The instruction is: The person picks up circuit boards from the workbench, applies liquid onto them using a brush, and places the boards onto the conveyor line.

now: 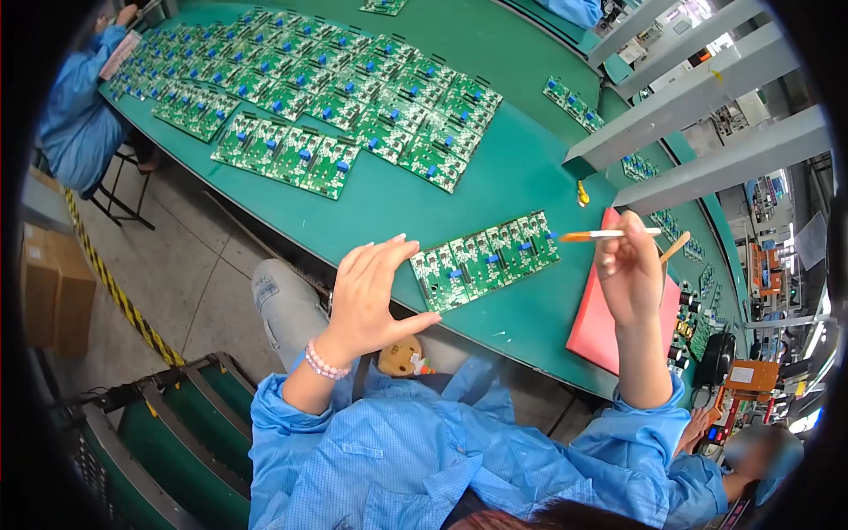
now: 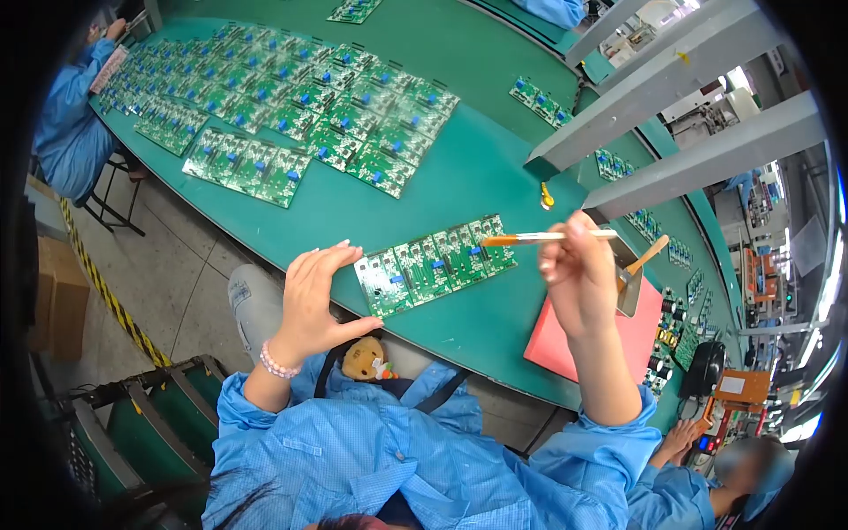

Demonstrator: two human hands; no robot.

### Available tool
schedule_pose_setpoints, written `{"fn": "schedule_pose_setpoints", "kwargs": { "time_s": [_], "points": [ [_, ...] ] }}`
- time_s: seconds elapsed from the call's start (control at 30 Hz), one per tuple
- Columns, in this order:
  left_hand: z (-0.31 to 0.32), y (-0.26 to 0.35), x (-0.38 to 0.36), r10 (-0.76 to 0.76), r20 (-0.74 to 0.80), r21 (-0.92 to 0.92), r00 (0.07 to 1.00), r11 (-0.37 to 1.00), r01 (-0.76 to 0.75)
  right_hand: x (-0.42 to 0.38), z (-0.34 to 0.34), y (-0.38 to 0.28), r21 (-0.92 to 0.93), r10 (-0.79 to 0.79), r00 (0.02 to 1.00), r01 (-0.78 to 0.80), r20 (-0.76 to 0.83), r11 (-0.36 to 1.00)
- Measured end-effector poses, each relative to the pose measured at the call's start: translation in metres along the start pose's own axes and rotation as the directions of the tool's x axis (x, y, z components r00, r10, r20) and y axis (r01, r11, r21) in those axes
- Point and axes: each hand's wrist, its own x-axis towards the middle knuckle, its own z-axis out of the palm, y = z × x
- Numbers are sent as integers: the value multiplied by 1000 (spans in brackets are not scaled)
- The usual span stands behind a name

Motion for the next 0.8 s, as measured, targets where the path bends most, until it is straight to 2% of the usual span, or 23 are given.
{"fn": "schedule_pose_setpoints", "kwargs": {
  "time_s": [0.2, 0.33, 0.53, 0.63, 0.8],
  "points": [
    [-4, 4, 3, 21, 36, 19, 999, 1000, -22, -15, -24, -2, 0, -38, 999, 38, -19, 999],
    [-4, 4, 2, 47, 45, 44, 998, 998, -49, -17, -25, 0, 29, -5, 998, 7, -60, 1000],
    [-6, 13, 4, -22, 34, 4, 999, 1000, 21, -20, -30, 1, 48, -11, 999, 13, -36, 999],
    [-6, 13, 4, 26, 73, 35, 997, 999, -29, -20, -37, 4, 66, -5, 1000, 6, -22, 998],
    [1, 11, 0, 109, -20, -62, 994, 992, -110, -17, -32, 16, 69, 53, 998, -56, 35, 996]
  ]
}}
